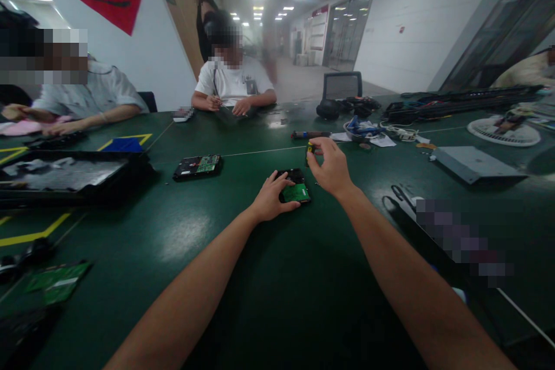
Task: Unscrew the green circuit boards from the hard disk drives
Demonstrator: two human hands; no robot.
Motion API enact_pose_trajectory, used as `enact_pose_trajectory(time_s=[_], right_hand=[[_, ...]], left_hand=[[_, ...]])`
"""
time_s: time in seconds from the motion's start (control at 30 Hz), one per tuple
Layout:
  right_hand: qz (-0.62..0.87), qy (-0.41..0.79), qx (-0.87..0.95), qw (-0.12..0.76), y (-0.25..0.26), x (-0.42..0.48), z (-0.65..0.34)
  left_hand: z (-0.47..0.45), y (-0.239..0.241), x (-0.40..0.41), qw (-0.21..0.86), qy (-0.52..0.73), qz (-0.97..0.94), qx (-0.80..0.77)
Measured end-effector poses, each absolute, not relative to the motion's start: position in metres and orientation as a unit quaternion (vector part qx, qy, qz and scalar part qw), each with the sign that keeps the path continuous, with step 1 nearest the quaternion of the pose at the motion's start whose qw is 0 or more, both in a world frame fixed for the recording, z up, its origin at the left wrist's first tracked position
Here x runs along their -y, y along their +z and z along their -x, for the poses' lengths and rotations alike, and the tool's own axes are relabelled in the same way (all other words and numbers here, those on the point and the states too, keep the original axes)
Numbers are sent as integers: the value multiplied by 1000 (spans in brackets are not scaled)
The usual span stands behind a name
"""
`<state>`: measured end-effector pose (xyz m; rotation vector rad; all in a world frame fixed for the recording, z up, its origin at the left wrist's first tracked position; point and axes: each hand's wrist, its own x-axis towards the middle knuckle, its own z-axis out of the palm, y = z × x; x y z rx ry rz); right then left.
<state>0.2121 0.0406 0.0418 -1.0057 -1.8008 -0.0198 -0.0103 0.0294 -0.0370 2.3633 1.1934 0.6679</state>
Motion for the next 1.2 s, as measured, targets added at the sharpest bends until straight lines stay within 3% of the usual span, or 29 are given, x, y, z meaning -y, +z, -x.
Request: enact_pose_trajectory(time_s=[1.2], right_hand=[[418, -31, 742, 523, 44, -39, -211]], left_hand=[[11, -39, -32, 209, 240, -845, -429]])
